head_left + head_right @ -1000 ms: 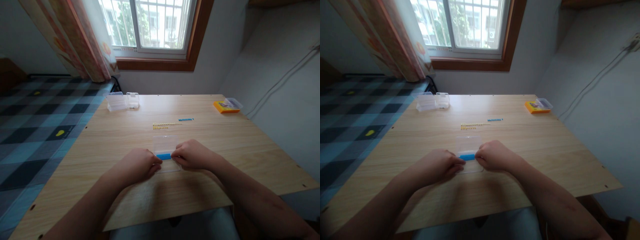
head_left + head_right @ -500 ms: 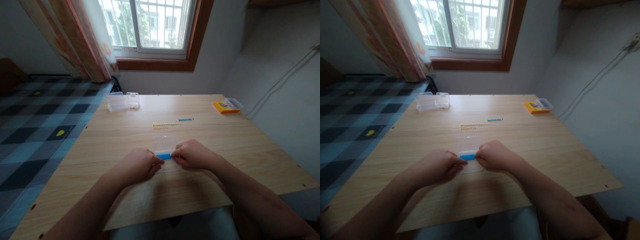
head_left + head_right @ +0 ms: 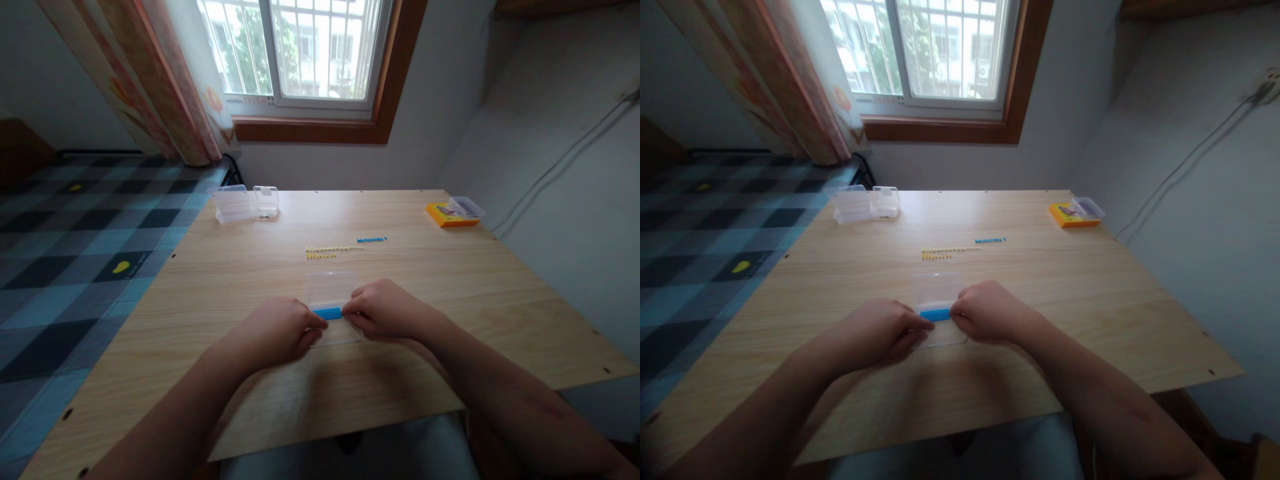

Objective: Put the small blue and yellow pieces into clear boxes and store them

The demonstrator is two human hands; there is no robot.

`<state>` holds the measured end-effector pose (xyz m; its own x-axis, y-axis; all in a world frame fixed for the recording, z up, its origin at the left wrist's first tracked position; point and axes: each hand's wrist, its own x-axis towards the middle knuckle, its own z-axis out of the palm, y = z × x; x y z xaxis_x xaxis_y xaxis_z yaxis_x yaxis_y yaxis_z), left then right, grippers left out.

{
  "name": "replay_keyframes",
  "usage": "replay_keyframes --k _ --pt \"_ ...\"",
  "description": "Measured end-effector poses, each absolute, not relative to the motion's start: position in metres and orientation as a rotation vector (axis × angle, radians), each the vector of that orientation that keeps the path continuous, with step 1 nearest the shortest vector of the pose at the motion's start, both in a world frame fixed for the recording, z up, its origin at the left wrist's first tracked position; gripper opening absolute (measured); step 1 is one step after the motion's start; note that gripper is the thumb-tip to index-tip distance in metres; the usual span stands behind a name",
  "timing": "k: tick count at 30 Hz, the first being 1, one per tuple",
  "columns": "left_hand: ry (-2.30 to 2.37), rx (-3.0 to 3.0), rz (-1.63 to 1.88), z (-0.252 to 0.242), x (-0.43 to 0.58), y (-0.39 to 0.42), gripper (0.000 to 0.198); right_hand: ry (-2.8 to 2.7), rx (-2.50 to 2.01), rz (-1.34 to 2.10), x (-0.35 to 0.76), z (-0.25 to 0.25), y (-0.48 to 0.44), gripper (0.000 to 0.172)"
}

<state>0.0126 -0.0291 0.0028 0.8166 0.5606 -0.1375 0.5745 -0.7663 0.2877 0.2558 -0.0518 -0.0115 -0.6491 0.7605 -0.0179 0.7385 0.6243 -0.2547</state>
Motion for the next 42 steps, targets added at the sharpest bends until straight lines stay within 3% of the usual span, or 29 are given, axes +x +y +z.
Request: replay_keyframes --k 27,42 --pt "0.864 2.707 -0.129 0.0057 0.0156 -0.0308 0.027 -2.734 -1.194 0.438 0.2598 -0.0123 -0.0494 0.019" --pt "0.787 2.718 0.014 0.0093 0.0127 -0.0308 0.025 -2.729 -1.151 0.443 0.2627 -0.0071 -0.0506 0.019"
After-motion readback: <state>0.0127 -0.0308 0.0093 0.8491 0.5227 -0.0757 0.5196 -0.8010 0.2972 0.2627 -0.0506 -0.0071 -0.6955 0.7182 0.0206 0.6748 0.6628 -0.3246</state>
